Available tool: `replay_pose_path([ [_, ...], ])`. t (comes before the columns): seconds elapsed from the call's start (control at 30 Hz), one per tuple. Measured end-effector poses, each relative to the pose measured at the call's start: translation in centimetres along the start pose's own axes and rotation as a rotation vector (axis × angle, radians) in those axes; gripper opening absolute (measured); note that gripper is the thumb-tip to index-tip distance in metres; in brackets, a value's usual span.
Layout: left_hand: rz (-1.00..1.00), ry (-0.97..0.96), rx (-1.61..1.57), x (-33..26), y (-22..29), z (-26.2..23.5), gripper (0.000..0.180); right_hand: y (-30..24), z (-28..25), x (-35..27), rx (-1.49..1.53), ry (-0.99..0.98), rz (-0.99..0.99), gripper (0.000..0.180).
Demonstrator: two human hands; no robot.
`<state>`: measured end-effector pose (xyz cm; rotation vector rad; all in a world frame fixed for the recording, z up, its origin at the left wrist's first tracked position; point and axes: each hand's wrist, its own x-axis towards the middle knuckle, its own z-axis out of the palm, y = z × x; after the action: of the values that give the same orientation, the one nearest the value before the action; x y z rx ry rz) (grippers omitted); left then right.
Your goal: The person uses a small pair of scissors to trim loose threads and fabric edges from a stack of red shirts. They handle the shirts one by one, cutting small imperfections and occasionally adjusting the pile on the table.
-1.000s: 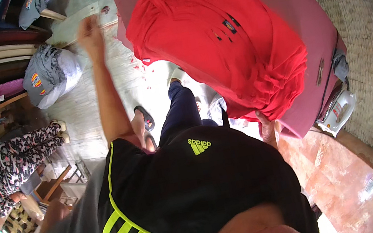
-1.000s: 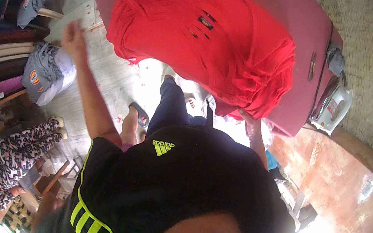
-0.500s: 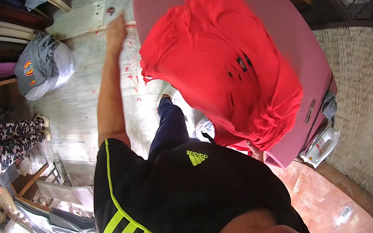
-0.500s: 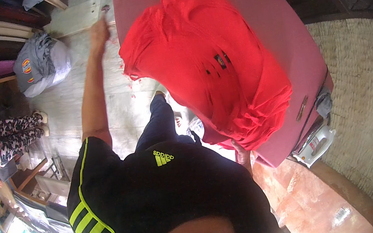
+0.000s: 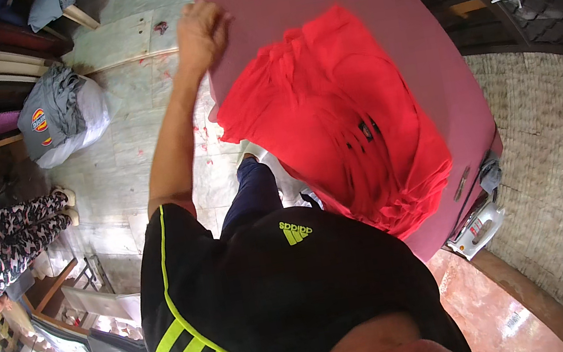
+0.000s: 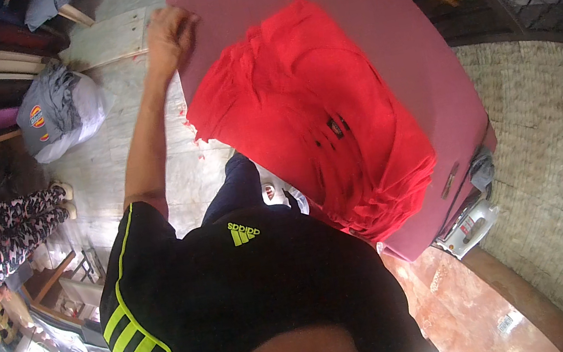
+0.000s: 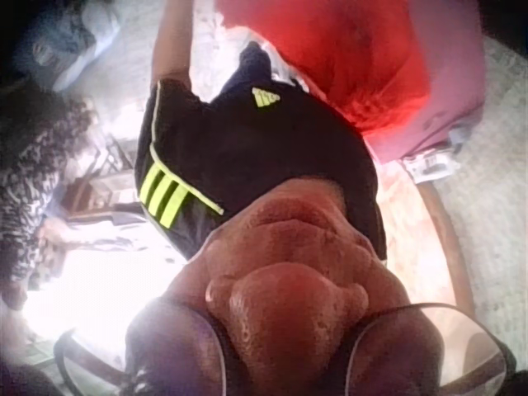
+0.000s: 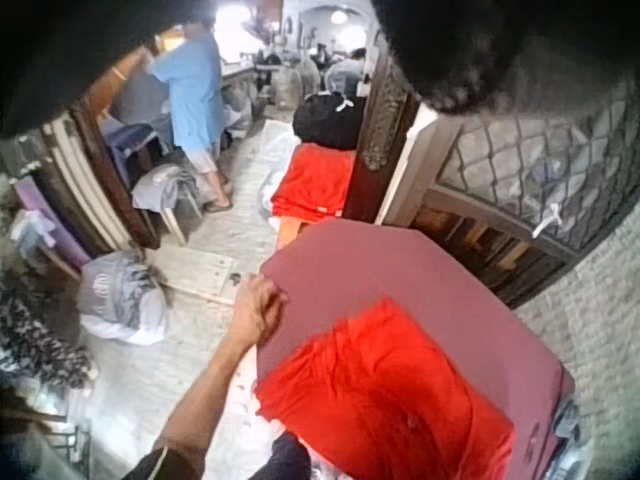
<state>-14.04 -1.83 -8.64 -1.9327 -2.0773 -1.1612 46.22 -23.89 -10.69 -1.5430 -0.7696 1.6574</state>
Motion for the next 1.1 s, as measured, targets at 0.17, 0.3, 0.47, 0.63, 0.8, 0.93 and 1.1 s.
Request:
replay_pose_path([
  [0.17, -0.624, 0.224, 0.491, 0.4, -8.7, -4.8, 0.042, 0.1, 0.6, -0.4, 0.023, 0.042, 0.029, 0.089],
  [0.3, -0.1, 0.288, 0.102, 2.2, -2.4, -3.9, 0.064, -0.3, 0.9, -0.5, 0.022, 0.071, 0.041, 0.09],
  [0.47, 0.182, -0.154, -0.028, 4.6, 7.3, 2.7, 0.041, -0.6, 1.4, 0.0, 0.033, 0.082, 0.056, 0.09],
  [0.63, -0.158, 0.132, 0.113, 5.9, -6.0, 3.6, 0.032, -0.7, 1.3, 0.7, 0.042, 0.083, 0.059, 0.09],
  [0.8, -0.169, 0.441, 0.421, 7.5, -8.5, -3.8, 0.046, -0.3, 1.6, 1.3, 0.069, 0.084, 0.092, 0.091],
  [0.93, -0.134, 0.051, -0.148, 8.1, -1.7, 1.1, 0.046, -0.7, 1.5, 1.9, 0.056, 0.086, 0.094, 0.091],
  [1.1, -0.529, -0.129, 0.122, 8.7, -15.7, 0.9, 0.044, -0.8, 1.1, 2.8, 0.048, 0.056, 0.123, 0.091],
])
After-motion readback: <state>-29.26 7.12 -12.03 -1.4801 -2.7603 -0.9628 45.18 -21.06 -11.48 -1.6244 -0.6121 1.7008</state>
